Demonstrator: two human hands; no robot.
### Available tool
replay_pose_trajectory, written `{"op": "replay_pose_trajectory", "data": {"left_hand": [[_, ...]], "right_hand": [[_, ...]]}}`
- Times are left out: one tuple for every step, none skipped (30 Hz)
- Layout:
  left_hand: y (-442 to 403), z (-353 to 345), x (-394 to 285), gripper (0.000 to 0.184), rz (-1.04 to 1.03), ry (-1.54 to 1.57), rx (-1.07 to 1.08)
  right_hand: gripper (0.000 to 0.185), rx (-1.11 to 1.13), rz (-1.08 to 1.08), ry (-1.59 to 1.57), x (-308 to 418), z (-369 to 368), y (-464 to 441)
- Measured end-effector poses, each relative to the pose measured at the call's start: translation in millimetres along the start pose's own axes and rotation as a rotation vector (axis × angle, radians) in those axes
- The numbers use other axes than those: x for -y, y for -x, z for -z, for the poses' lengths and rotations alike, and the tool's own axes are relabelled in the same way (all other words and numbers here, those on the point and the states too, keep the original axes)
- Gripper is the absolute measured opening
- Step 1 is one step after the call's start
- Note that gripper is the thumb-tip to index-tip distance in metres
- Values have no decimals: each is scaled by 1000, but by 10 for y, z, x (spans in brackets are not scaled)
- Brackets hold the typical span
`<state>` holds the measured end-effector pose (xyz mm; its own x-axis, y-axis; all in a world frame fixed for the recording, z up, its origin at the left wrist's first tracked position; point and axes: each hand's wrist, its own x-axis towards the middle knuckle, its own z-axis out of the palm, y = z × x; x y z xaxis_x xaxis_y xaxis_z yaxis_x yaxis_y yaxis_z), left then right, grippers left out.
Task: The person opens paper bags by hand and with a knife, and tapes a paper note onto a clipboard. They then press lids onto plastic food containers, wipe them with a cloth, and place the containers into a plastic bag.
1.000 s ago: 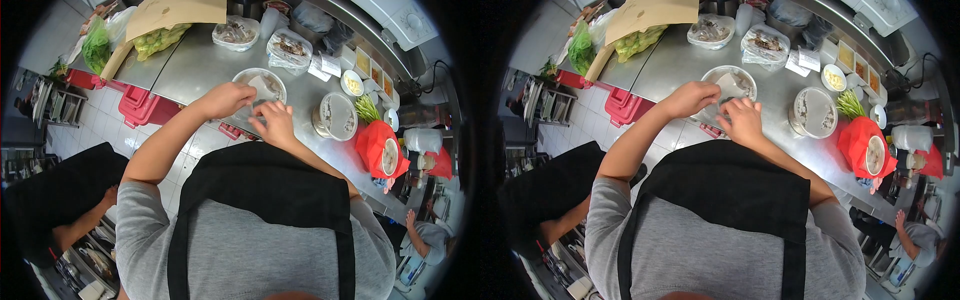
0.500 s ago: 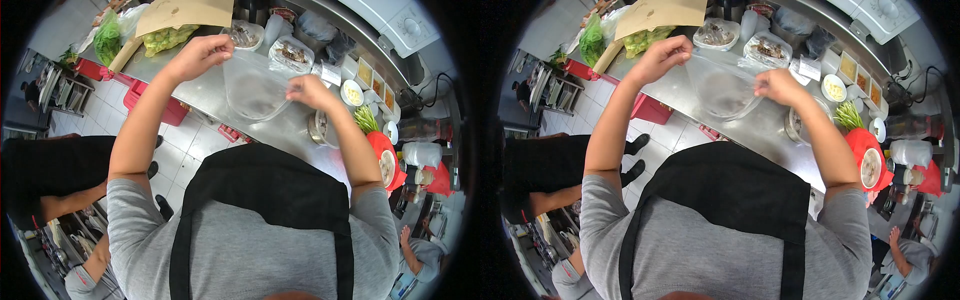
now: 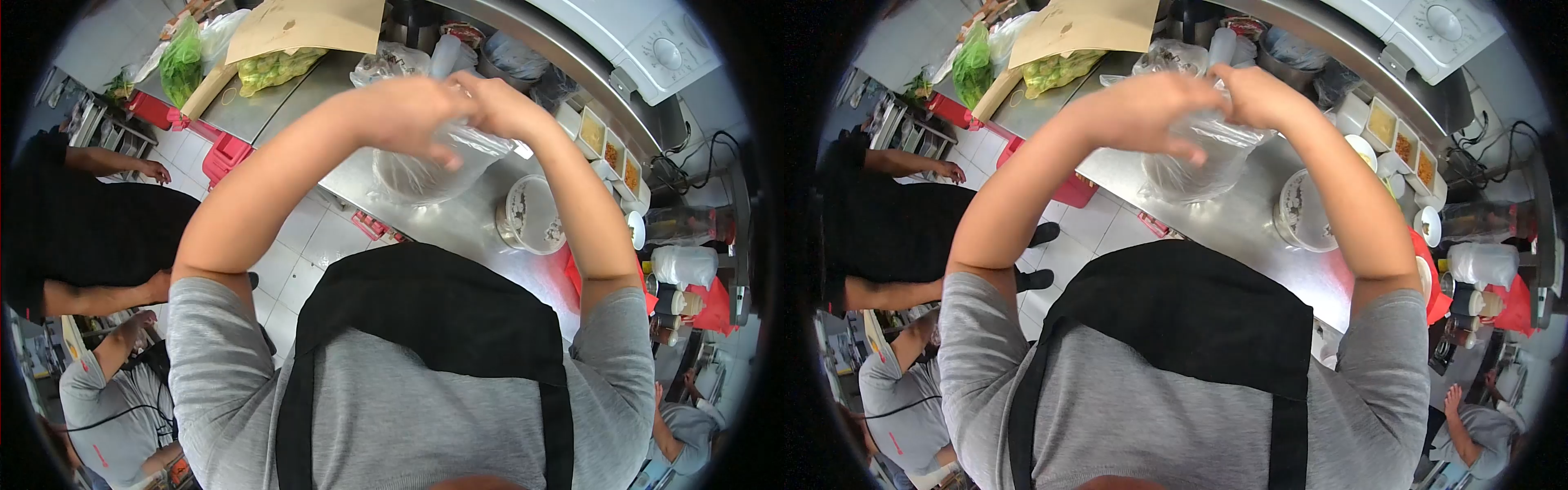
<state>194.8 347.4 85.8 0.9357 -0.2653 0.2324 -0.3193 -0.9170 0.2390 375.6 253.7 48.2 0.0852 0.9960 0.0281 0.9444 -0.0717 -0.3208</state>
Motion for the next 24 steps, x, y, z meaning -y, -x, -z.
{"op": "replay_pose_trajectory", "data": {"left_hand": [[-4, -34, -15, 19, 105, -88, 270], [-25, -21, -9, 18, 217, -178, 531], [-31, 90, 3, 16, 248, -29, 553], [-4, 275, 9, 15, 277, 123, 578], [22, 410, 22, 13, 304, 278, 609], [16, 454, 81, 11, 251, 572, 475], [-69, 394, 99, 15, 294, 568, 462], [-215, 322, 98, 19, 335, 557, 444], [-365, 130, 135, 22, 290, 310, 538], [-475, -151, 188, 26, 244, 58, 623], [-516, -451, 248, 27, 292, 5, 621], [-522, -703, 308, 31, 339, -48, 619], [-481, -852, 307, 33, 370, -3, 533], [-448, -939, 274, 36, 401, 42, 447], [-450, -973, 252, 37, 385, 15, 511], [-457, -999, 235, 37, 370, -12, 577], [-465, -1002, 238, 38, 356, -41, 639], [-453, -940, 255, 38, 302, -81, 599], [-402, -824, 262, 37, 248, -117, 558], [-333, -688, 268, 37, 195, -152, 517], [-223, -493, 309, 34, 159, -101, 400], [-99, -277, 335, 31, 121, -51, 285], [0, -86, 279, 31, 77, -96, 251], [100, 88, 189, 31, 31, -142, 218]], "right_hand": [[24, -99, -26, -12, -18, 64, 31], [22, -198, -46, -17, -32, 191, 71], [20, -294, -61, -24, 21, 336, 124], [15, -440, -28, -6, 74, 427, 195], [14, -482, -56, -58, 151, 522, 228], [13, -518, -89, -114, 228, 585, 253], [22, -505, -66, -122, 246, 619, 225], [27, -438, -90, 12, 281, 588, 193], [32, -373, -109, 149, 325, 551, 153], [37, -310, -126, 288, 330, 520, 125], [58, -205, -76, 282, 245, 431, 103], [59, -242, -44, 302, 148, 309, 102], [52, -224, -77, 309, 52, 221, 104], [45, -206, -112, 315, -18, 187, 115], [41, -186, -121, 285, -54, 198, 141], [38, -165, -130, 254, -86, 205, 162], [35, -146, -137, 224, -101, 218, 160], [32, -283, -67, 210, -9, 325, 211], [28, -415, 4, 195, 177, 501, 346], [25, -546, 77, 178, 300, 602, 456], [25, -457, 235, 148, 332, 617, 520], [25, -367, 390, 116, 347, 627, 582], [26, -276, 543, 83, 343, 635, 623], [28, -185, 480, 189, 318, 599, 644]]}}
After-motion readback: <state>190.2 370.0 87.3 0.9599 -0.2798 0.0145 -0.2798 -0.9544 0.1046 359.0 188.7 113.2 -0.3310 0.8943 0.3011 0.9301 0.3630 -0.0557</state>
